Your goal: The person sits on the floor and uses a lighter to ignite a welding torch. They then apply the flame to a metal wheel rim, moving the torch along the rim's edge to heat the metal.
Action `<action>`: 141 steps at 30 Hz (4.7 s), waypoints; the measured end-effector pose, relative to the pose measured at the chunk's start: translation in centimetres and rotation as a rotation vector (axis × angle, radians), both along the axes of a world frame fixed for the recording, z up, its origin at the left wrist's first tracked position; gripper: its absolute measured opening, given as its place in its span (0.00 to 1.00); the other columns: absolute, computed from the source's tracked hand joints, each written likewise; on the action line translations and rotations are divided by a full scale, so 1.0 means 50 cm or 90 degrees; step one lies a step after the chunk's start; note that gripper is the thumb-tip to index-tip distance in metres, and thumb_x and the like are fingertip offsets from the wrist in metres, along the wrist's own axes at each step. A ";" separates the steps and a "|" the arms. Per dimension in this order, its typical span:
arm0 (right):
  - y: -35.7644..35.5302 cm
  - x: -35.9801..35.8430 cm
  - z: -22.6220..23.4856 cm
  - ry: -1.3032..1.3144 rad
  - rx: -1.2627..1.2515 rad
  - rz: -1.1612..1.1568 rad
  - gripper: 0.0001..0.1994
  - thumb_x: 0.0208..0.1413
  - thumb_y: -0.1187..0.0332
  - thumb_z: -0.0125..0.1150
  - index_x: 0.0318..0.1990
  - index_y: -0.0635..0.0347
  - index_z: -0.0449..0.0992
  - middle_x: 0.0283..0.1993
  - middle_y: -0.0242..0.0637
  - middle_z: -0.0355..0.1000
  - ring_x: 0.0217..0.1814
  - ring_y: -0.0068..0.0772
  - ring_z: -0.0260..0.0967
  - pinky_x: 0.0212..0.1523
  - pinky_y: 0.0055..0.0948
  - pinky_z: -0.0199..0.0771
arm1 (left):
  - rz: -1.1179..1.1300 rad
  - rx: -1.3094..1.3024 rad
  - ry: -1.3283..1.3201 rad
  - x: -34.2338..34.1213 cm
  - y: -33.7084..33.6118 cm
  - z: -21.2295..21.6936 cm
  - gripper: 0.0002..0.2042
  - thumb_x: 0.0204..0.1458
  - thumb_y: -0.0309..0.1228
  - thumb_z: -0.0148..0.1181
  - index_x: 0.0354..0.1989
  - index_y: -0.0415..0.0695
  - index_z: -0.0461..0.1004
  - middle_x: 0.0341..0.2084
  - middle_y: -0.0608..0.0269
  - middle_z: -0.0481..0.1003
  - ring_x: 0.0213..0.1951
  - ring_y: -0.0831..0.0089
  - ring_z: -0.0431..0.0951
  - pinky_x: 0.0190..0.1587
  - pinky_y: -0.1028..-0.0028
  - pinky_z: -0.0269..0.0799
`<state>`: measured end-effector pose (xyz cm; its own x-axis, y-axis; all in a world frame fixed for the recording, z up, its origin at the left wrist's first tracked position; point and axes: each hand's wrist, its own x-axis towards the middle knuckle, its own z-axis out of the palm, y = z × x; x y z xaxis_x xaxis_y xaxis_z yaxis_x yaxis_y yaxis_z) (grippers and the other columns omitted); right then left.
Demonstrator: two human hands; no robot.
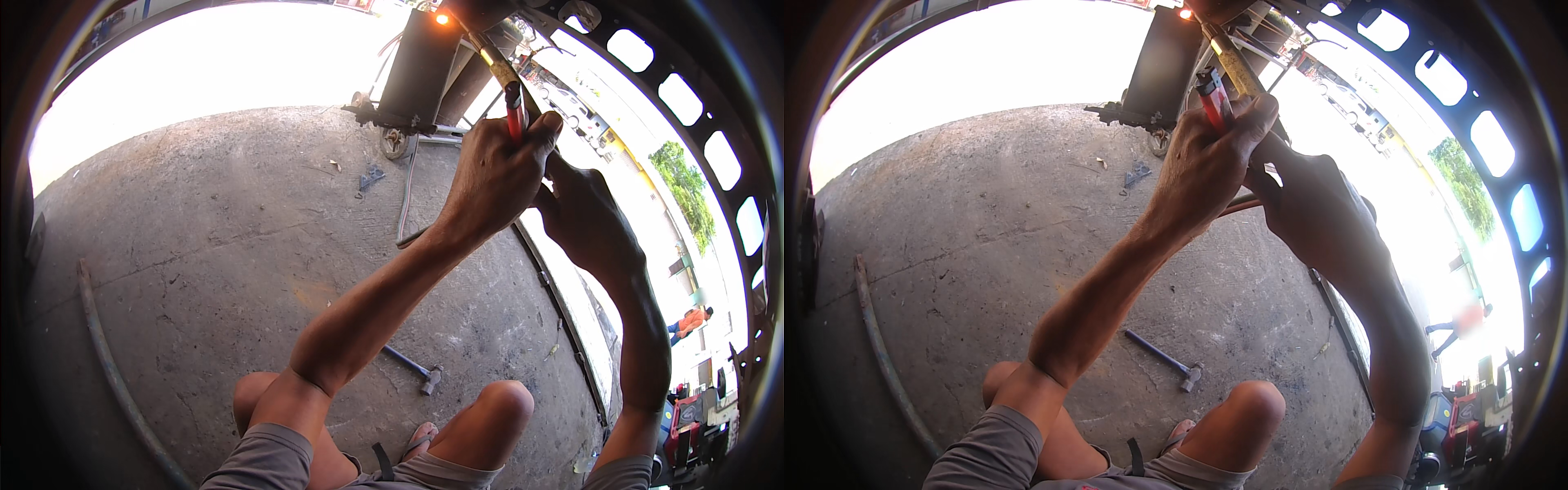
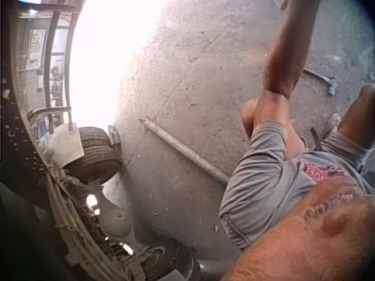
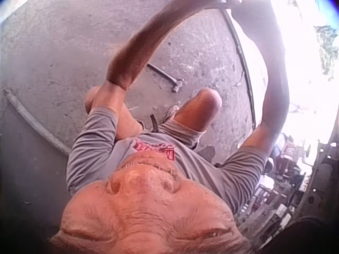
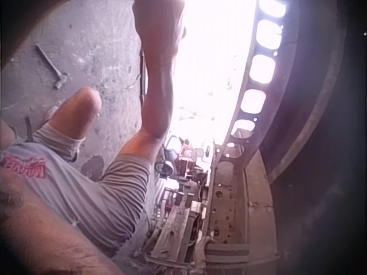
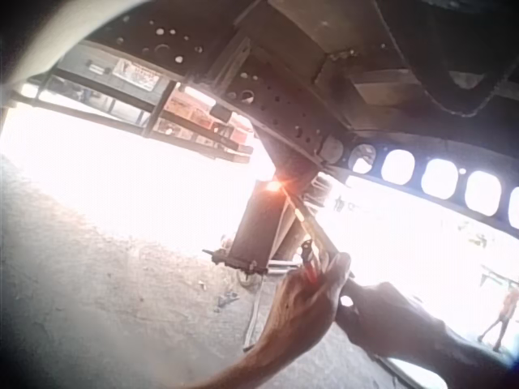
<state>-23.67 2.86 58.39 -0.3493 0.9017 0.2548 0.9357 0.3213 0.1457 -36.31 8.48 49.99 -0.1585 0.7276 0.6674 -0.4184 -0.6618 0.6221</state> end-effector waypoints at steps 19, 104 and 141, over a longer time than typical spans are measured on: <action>-0.086 0.183 -0.164 0.160 0.093 0.221 0.16 0.68 0.61 0.69 0.56 0.52 0.69 0.33 0.41 0.80 0.27 0.42 0.80 0.28 0.43 0.76 | 0.007 -0.038 0.118 0.063 -0.030 -0.046 0.26 0.72 0.51 0.55 0.55 0.35 0.79 0.35 0.52 0.86 0.39 0.65 0.90 0.46 0.66 0.86; -0.190 0.572 -1.076 0.632 -0.246 -0.652 0.46 0.56 0.69 0.70 0.81 0.43 0.53 0.64 0.59 0.58 0.62 0.69 0.70 0.64 0.59 0.73 | -0.540 -0.107 1.127 0.455 -0.123 -0.589 0.23 0.70 0.43 0.50 0.32 0.32 0.75 0.26 0.37 0.76 0.29 0.43 0.76 0.38 0.51 0.70; -0.099 0.300 -1.040 1.353 -0.521 -0.375 0.32 0.71 0.37 0.56 0.61 0.60 0.72 0.48 0.49 0.80 0.46 0.42 0.86 0.38 0.38 0.90 | -0.313 -0.239 1.114 0.318 -0.126 -0.329 0.18 0.72 0.41 0.50 0.37 0.38 0.76 0.28 0.43 0.79 0.35 0.39 0.79 0.39 0.48 0.71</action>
